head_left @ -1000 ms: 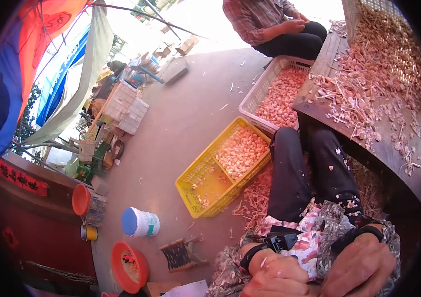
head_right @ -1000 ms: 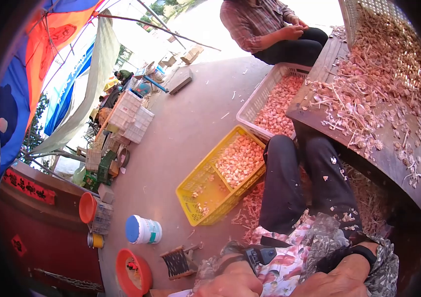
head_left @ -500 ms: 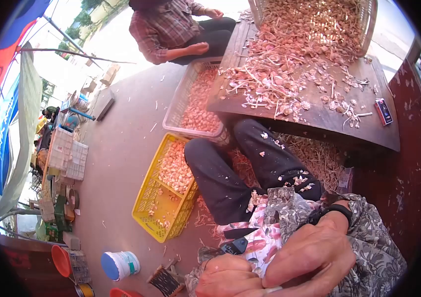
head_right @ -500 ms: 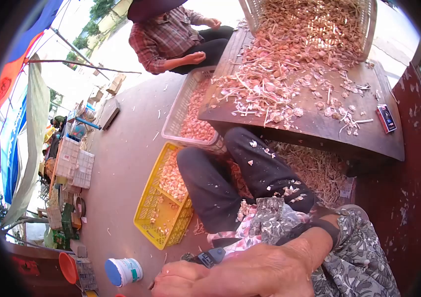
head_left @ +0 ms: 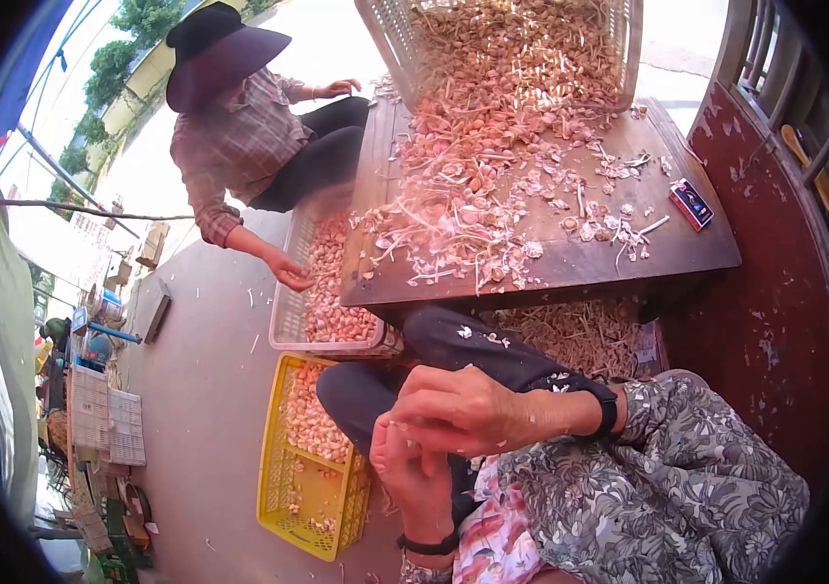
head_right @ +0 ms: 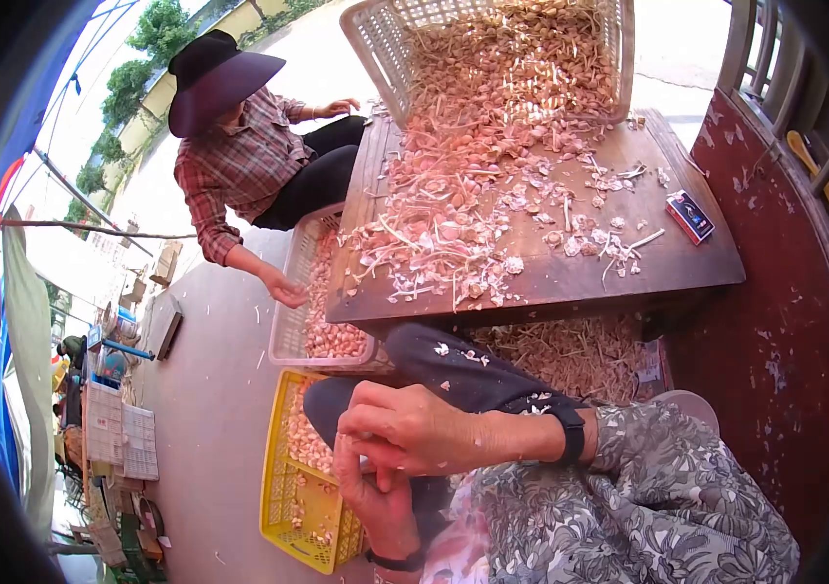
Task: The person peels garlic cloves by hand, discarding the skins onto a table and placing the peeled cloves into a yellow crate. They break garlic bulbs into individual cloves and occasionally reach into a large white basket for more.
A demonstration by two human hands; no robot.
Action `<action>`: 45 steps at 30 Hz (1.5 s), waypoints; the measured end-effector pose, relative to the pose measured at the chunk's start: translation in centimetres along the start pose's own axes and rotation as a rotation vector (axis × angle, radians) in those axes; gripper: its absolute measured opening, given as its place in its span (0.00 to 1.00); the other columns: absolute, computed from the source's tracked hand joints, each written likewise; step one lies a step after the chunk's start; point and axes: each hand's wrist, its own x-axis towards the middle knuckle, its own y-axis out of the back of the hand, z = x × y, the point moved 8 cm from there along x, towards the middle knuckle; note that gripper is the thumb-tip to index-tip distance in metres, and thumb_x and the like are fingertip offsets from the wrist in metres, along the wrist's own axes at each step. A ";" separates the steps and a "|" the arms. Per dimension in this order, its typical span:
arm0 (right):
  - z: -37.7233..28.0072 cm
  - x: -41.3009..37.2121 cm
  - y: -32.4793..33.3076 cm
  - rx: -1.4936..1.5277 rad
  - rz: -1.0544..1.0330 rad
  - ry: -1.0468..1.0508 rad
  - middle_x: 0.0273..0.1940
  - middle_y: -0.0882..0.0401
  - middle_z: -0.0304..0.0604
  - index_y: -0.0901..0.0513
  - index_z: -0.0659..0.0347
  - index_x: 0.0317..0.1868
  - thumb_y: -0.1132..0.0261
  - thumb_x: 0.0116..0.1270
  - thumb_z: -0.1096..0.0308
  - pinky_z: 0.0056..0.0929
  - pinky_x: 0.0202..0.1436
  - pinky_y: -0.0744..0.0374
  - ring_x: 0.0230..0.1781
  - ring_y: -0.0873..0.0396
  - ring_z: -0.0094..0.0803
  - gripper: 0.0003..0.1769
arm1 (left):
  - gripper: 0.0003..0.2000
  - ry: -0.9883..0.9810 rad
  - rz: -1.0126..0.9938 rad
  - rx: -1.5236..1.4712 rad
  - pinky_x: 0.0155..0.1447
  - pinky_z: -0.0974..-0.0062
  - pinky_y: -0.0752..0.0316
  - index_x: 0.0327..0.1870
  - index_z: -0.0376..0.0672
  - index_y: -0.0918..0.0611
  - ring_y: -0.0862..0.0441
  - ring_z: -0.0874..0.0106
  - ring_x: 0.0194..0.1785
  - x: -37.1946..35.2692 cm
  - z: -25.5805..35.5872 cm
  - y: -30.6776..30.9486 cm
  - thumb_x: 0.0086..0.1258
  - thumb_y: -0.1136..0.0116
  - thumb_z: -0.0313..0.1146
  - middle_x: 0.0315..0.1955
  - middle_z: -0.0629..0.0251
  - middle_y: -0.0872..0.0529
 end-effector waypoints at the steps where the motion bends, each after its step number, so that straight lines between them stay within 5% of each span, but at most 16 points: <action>1: 0.3 0.0 -1.0 -0.098 -0.115 0.039 0.36 0.27 0.42 0.23 0.61 0.42 0.35 0.57 0.70 0.30 0.24 0.24 0.28 0.23 0.36 0.13 | 0.10 0.123 0.169 -0.126 0.28 0.87 0.34 0.41 0.39 0.26 0.32 0.84 0.22 0.2 -1.9 1.0 0.69 0.54 0.36 0.29 0.68 0.25; 4: 2.5 0.9 -0.4 -0.203 -0.213 0.010 0.35 0.28 0.43 0.25 0.60 0.44 0.34 0.55 0.69 0.31 0.24 0.24 0.30 0.23 0.39 0.16 | 0.09 0.397 0.440 -0.370 0.25 0.87 0.32 0.40 0.38 0.26 0.31 0.83 0.21 1.5 -5.4 3.4 0.69 0.55 0.34 0.34 0.62 0.24; 6: 6.3 2.3 3.3 -0.377 -0.111 -0.063 0.36 0.27 0.46 0.25 0.60 0.45 0.33 0.53 0.72 0.34 0.32 0.23 0.33 0.23 0.43 0.18 | 0.10 0.487 -0.147 -0.765 0.18 0.87 0.37 0.36 0.37 0.27 0.33 0.82 0.18 3.5 -6.8 2.0 0.70 0.56 0.34 0.33 0.58 0.25; 10: 16.3 4.0 12.0 -0.853 0.039 -0.213 0.33 0.30 0.51 0.24 0.59 0.46 0.40 0.59 0.72 0.41 0.36 0.27 0.34 0.26 0.49 0.14 | 0.09 0.484 -0.056 -0.745 0.14 0.87 0.42 0.33 0.36 0.27 0.35 0.82 0.16 6.4 -7.4 4.0 0.69 0.55 0.33 0.30 0.56 0.24; 13: 19.3 4.3 13.3 -0.872 -0.123 -0.283 0.34 0.30 0.53 0.25 0.60 0.42 0.42 0.59 0.70 0.43 0.37 0.28 0.35 0.27 0.51 0.10 | 0.08 0.402 0.002 -0.645 0.14 0.88 0.43 0.33 0.35 0.27 0.34 0.82 0.16 9.9 -6.6 5.9 0.69 0.53 0.32 0.31 0.55 0.23; 15: 21.7 3.7 12.8 -0.930 -0.384 -0.565 0.34 0.31 0.55 0.27 0.61 0.37 0.41 0.59 0.69 0.43 0.37 0.28 0.37 0.27 0.52 0.07 | 0.07 0.327 0.103 -0.520 0.14 0.88 0.42 0.33 0.36 0.26 0.33 0.83 0.17 13.0 -5.9 8.3 0.68 0.52 0.31 0.30 0.56 0.22; 18: 23.0 3.2 13.3 -0.913 -0.327 -0.524 0.33 0.31 0.54 0.29 0.62 0.33 0.42 0.59 0.69 0.44 0.36 0.29 0.36 0.27 0.52 0.07 | 0.05 0.285 0.229 -0.413 0.16 0.87 0.39 0.34 0.37 0.26 0.28 0.81 0.21 17.7 -5.8 12.8 0.67 0.51 0.28 0.28 0.58 0.20; 20: 23.9 2.4 14.1 -0.876 -0.262 -0.437 0.32 0.31 0.53 0.29 0.63 0.33 0.42 0.58 0.70 0.43 0.34 0.29 0.32 0.27 0.52 0.07 | 0.07 0.216 0.310 -0.214 0.28 0.79 0.27 0.39 0.36 0.26 0.20 0.71 0.34 20.9 -6.0 15.7 0.65 0.48 0.29 0.32 0.57 0.19; 22: 22.9 2.7 14.9 -0.792 -0.089 -0.248 0.29 0.30 0.52 0.29 0.64 0.33 0.39 0.56 0.69 0.41 0.33 0.29 0.30 0.27 0.50 0.09 | 0.08 0.210 0.363 -0.160 0.35 0.75 0.23 0.40 0.35 0.26 0.19 0.66 0.41 24.1 -6.8 17.5 0.64 0.47 0.30 0.35 0.55 0.19; 23: 23.2 2.7 15.4 -0.710 -0.053 -0.343 0.25 0.27 0.45 0.25 0.62 0.35 0.37 0.57 0.67 0.31 0.27 0.28 0.25 0.26 0.36 0.09 | 0.14 0.222 0.359 -0.214 0.45 0.68 0.25 0.47 0.34 0.29 0.23 0.61 0.48 25.4 -7.2 17.6 0.64 0.46 0.31 0.44 0.51 0.23; 24: 22.4 2.9 15.3 -0.707 -0.058 -0.344 0.25 0.27 0.45 0.25 0.62 0.35 0.37 0.57 0.67 0.31 0.27 0.28 0.25 0.26 0.36 0.09 | 0.20 0.233 0.356 -0.268 0.55 0.61 0.26 0.53 0.32 0.32 0.27 0.57 0.55 26.3 -7.5 17.7 0.63 0.45 0.33 0.52 0.48 0.28; 26: 23.0 0.9 16.2 -0.128 0.188 -0.847 0.22 0.26 0.36 0.22 0.60 0.39 0.36 0.59 0.65 0.19 0.19 0.30 0.20 0.27 0.21 0.10 | 0.27 0.306 0.382 -0.382 0.59 0.57 0.32 0.59 0.32 0.39 0.32 0.54 0.59 26.9 -8.4 18.0 0.64 0.46 0.37 0.57 0.47 0.35; 30: 19.5 -0.4 12.8 0.487 0.242 -0.972 0.23 0.25 0.33 0.22 0.64 0.47 0.37 0.62 0.66 0.12 0.17 0.29 0.18 0.28 0.15 0.15 | 0.39 0.353 0.324 -0.350 0.67 0.51 0.42 0.68 0.33 0.57 0.41 0.53 0.66 25.7 -8.1 17.1 0.66 0.51 0.45 0.65 0.47 0.50; 39: 9.1 -0.4 5.1 0.907 -0.076 -0.845 0.37 0.23 0.43 0.28 0.67 0.56 0.43 0.68 0.66 0.17 0.25 0.19 0.28 0.21 0.23 0.19 | 0.22 0.210 0.167 -0.212 0.61 0.60 0.33 0.58 0.30 0.34 0.33 0.59 0.62 19.0 -4.2 12.5 0.70 0.55 0.37 0.58 0.49 0.31; 41: 6.3 0.1 4.3 0.898 -0.126 -0.831 0.37 0.22 0.42 0.28 0.67 0.56 0.44 0.68 0.66 0.17 0.24 0.20 0.28 0.21 0.23 0.19 | 0.15 0.143 0.093 -0.162 0.56 0.66 0.29 0.50 0.32 0.26 0.27 0.63 0.57 17.0 -2.8 11.5 0.68 0.52 0.33 0.52 0.53 0.24; 45: 0.4 0.8 2.7 0.881 -0.294 -0.827 0.32 0.22 0.40 0.27 0.66 0.54 0.46 0.70 0.68 0.14 0.23 0.24 0.26 0.22 0.20 0.16 | 0.16 0.077 0.080 -0.115 0.52 0.68 0.28 0.51 0.33 0.26 0.26 0.64 0.55 12.8 -0.2 9.7 0.68 0.52 0.33 0.52 0.54 0.24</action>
